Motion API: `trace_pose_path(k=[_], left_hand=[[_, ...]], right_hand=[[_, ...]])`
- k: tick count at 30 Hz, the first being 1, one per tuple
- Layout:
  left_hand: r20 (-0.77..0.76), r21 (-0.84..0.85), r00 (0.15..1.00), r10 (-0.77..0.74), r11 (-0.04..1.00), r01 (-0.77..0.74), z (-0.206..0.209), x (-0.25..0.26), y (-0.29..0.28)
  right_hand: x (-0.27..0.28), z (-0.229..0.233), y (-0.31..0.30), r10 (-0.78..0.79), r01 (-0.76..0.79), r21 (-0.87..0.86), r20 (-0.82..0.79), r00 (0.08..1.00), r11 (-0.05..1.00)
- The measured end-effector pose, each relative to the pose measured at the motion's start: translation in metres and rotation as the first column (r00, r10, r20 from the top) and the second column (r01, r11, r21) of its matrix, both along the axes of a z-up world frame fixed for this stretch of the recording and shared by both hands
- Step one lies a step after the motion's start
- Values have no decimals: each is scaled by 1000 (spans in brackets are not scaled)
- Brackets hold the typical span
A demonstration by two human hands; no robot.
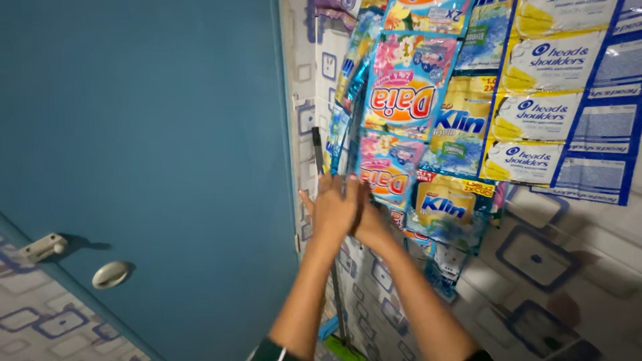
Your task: The person organizes a hanging pocket organizer filled with sachets of laundry detergent and shampoo. They repeatedly adjust, straighten, and reposition the sachets within the pockets to ensure they are neatly arranged.
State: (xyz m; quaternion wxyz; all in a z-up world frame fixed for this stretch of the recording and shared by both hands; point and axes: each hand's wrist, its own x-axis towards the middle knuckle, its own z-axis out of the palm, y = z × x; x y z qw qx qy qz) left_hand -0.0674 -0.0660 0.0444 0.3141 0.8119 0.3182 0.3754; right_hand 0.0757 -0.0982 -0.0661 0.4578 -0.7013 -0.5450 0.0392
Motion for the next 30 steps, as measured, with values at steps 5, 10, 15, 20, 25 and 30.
trace_pose_path(k=[5,10,15,20,25,30], left_hand=[[210,165,940,-269,957,237,9,-33,-23],[536,247,844,-21,960,-133,-46,-68,44],[535,-632,838,108,709,312,-91,-115,49],[628,-685,776,-57,431,587,-90,-131,25],[682,-576,727,78,671,468,-94,-103,17],[417,-338,901,121,940,30,-103,-95,4]], right_hand=[[-45,-6,11,376,-78,439,-649,661,895],[-50,35,-6,476,-24,507,-792,381,862],[-55,48,-18,576,-78,571,-806,137,817],[-65,50,-20,514,-31,515,-845,146,857],[-80,33,-28,425,-154,397,-857,292,905],[-88,15,-32,239,-40,253,-838,490,967]])
